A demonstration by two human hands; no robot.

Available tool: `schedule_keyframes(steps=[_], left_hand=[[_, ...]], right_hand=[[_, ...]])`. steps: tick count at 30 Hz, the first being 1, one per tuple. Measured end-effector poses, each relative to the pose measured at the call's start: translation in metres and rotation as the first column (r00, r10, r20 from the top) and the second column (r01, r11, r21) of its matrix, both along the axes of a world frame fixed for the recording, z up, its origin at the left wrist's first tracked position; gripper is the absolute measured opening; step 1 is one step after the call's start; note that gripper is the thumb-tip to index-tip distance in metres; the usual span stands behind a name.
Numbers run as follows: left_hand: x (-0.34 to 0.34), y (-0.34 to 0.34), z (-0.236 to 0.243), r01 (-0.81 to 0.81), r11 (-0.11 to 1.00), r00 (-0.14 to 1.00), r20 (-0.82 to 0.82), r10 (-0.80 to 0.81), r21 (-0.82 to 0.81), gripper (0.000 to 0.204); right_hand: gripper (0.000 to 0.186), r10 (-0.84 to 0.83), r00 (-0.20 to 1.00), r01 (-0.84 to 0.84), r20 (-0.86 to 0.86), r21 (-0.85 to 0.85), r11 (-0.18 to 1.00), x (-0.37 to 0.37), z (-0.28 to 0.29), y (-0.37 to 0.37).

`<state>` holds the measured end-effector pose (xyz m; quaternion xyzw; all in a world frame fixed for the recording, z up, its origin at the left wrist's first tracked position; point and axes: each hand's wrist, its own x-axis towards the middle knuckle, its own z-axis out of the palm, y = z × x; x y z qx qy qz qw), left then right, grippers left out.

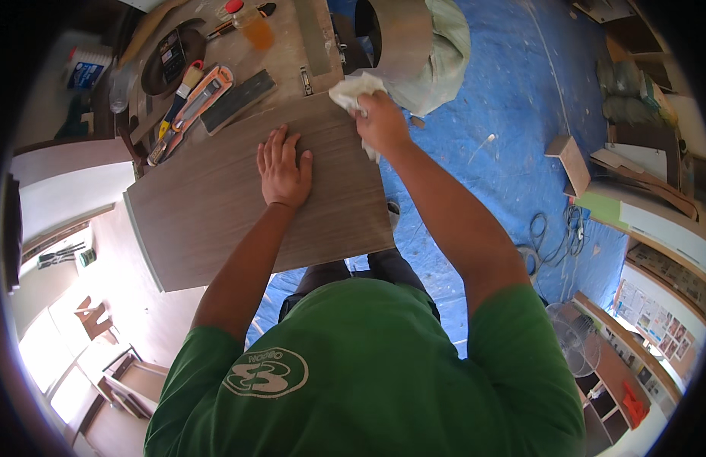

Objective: The person sands the edges of a wooden board with a sanding block, wipes the surface with a cloth, and applies a liquid from a bottle along the edge. The person handles the board and tools directly on a workbench.

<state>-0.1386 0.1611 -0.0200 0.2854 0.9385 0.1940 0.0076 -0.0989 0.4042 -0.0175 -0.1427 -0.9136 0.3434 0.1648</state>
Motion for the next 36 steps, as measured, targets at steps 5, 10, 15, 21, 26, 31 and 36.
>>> schedule_keyframes(steps=[5,10,15,21,26,31,36], left_hand=[[0.001,0.002,0.000,0.007,0.999,1.000,-0.007,-0.007,0.044,0.043],[0.000,-0.002,0.000,-0.016,0.999,1.000,-0.018,0.017,0.049,0.042],[0.002,0.000,0.002,-0.001,0.998,1.000,-0.019,0.002,0.056,0.040],[-0.001,0.001,0.001,0.002,0.998,1.000,-0.025,0.000,0.061,0.041],[-0.001,0.000,0.002,0.002,0.999,1.000,-0.023,-0.001,0.040,0.041],[0.000,0.000,0.000,0.009,1.000,1.000,-0.020,-0.008,0.019,0.043],[0.001,0.000,-0.004,0.002,1.000,1.000,-0.013,-0.002,0.011,0.045]], right_hand=[[0.020,-0.070,0.997,0.070,0.019,0.021,0.997,-0.027,0.006,0.008],[0.024,0.036,0.996,-0.037,0.080,0.020,0.999,0.062,-0.001,-0.026],[0.027,-0.049,0.993,0.042,0.110,0.060,0.997,0.021,-0.005,-0.005],[0.030,-0.047,0.981,0.066,0.186,-0.093,0.994,-0.036,0.006,0.015],[0.026,-0.029,0.976,0.033,0.215,-0.015,0.999,0.051,0.001,-0.018],[0.026,0.116,0.951,-0.073,0.288,-0.158,0.985,0.211,0.010,-0.071],[0.022,0.124,0.903,-0.027,0.412,-0.235,0.972,0.242,0.027,-0.078]])
